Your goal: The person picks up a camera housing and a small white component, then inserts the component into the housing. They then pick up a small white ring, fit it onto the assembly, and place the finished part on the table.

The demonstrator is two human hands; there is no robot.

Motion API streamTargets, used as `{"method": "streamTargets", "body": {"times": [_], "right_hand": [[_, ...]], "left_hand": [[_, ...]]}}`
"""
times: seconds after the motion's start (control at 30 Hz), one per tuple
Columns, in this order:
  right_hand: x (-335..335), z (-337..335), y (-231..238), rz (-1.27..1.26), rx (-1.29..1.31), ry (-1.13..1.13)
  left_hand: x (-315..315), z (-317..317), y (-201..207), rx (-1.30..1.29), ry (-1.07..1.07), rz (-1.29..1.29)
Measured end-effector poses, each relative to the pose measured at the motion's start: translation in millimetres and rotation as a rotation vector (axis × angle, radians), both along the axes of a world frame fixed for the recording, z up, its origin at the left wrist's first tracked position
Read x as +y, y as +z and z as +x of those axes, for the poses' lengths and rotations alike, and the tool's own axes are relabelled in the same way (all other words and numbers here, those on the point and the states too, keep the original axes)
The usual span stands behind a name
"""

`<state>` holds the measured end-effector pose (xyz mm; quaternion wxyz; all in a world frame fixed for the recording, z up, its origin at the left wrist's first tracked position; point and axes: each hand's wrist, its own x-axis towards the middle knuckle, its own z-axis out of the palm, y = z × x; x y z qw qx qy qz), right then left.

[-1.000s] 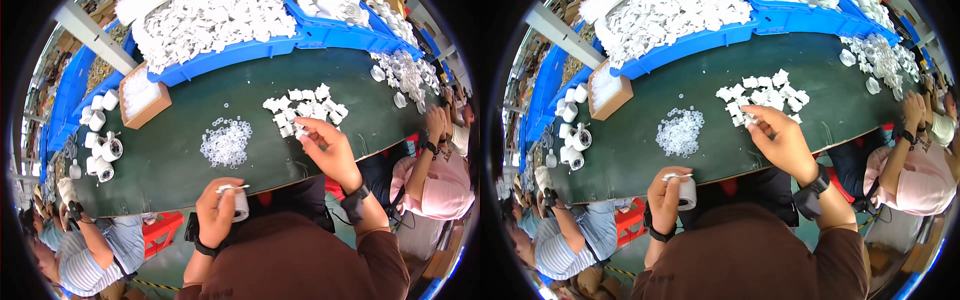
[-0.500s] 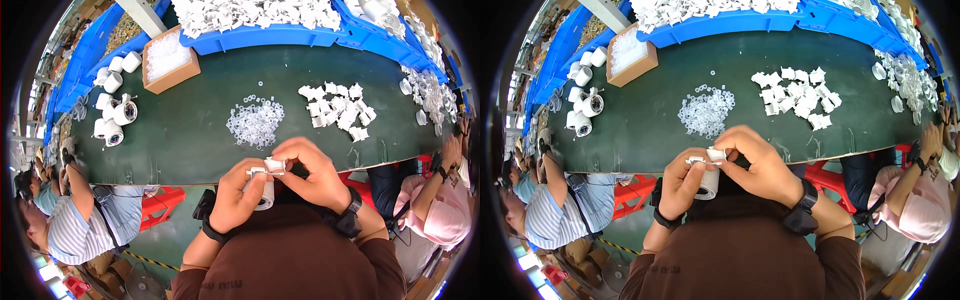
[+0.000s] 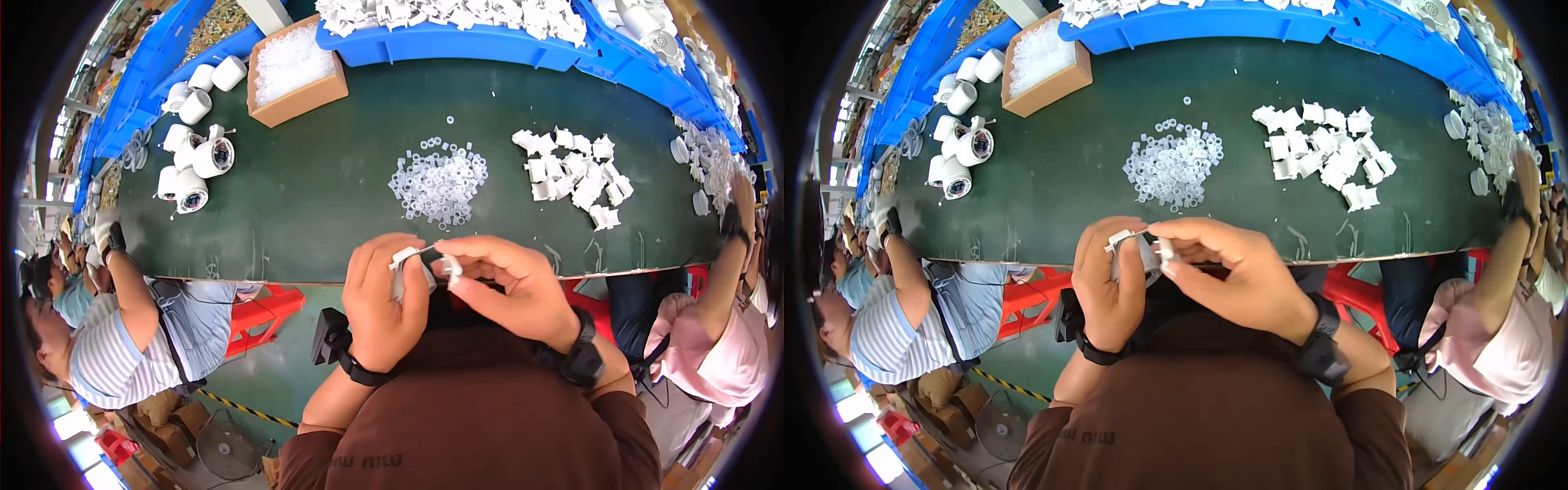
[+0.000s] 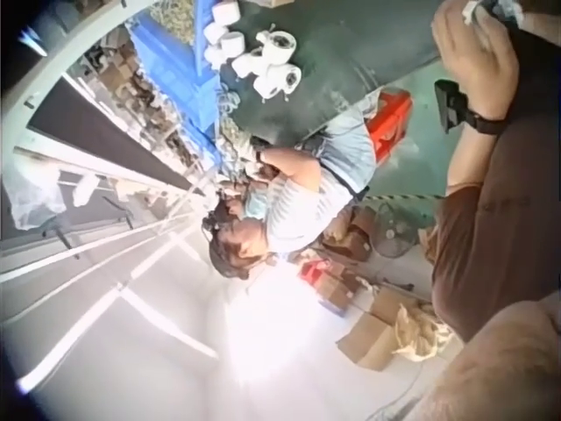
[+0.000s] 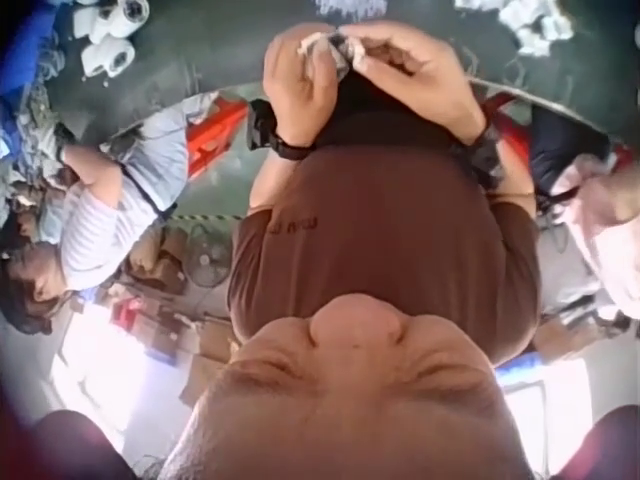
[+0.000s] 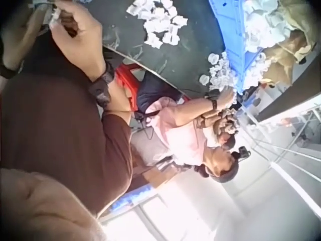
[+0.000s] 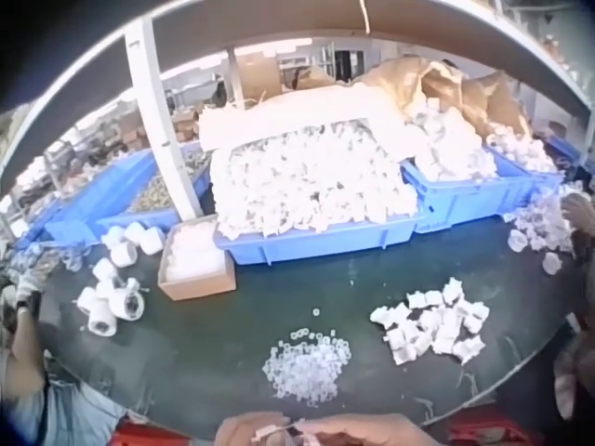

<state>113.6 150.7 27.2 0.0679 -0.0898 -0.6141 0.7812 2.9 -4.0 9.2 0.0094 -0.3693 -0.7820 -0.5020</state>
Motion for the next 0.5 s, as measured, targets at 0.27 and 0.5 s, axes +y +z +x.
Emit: {"method": "streamTargets", "body": {"times": [0.27, 0.5], "right_hand": [[-15, -15, -10, 0.29, 0.12, -0.119], [-23, -19, -10, 0.31, 0.108, -0.176]], "left_hand": [[3, -1, 3, 0.074, -0.033, -0.061], [1, -2, -3, 0.076, -0.076, -0.019]]}}
